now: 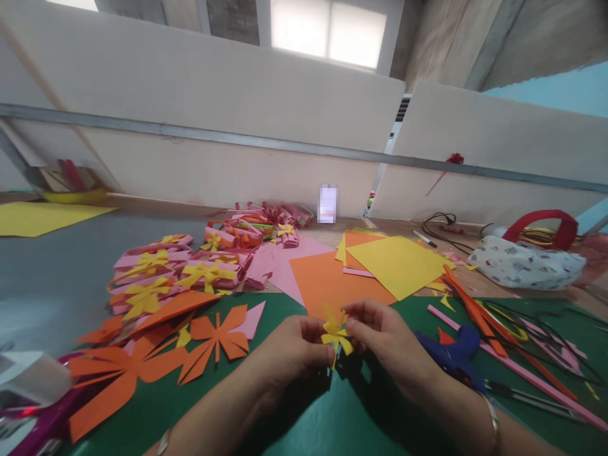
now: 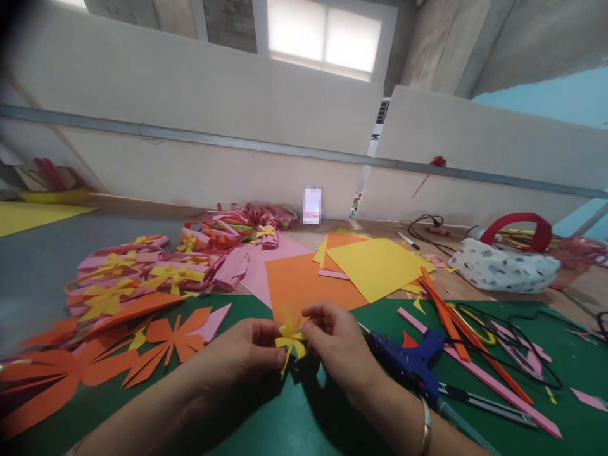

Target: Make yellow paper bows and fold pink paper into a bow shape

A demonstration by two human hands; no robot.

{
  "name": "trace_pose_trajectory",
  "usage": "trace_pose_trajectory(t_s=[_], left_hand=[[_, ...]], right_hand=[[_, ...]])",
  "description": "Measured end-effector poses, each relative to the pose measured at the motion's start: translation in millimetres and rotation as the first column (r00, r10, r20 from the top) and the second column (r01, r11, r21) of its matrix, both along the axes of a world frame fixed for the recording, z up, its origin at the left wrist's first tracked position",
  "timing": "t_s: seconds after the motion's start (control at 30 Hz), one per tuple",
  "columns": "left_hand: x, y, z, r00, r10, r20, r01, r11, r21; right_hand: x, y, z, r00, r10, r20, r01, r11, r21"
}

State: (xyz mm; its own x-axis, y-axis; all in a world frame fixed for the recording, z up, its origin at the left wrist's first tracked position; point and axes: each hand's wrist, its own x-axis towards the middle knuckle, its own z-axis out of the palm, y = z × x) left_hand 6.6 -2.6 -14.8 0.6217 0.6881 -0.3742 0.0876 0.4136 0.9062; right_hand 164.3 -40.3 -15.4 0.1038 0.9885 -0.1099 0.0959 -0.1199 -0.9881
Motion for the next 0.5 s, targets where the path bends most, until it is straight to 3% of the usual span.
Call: trace_pose_trajectory(t_s=[0.2, 0.5], left_hand=[[-0.4, 2.3, -1.2, 0.999, -0.035, 0.007, 0.035, 0.999, -0.012], [1.1, 0.1, 6.0, 0.996, 0.014, -0.084, -0.014, 1.0, 0.01]], right_hand=[[-1.3, 0.5, 3.0, 1.0, -0.018, -0.005, 0.018, 1.0, -0.015], [-0.4, -0.9, 2.3, 0.999, -0.009, -0.046, 0.008, 0.999, -0.031]])
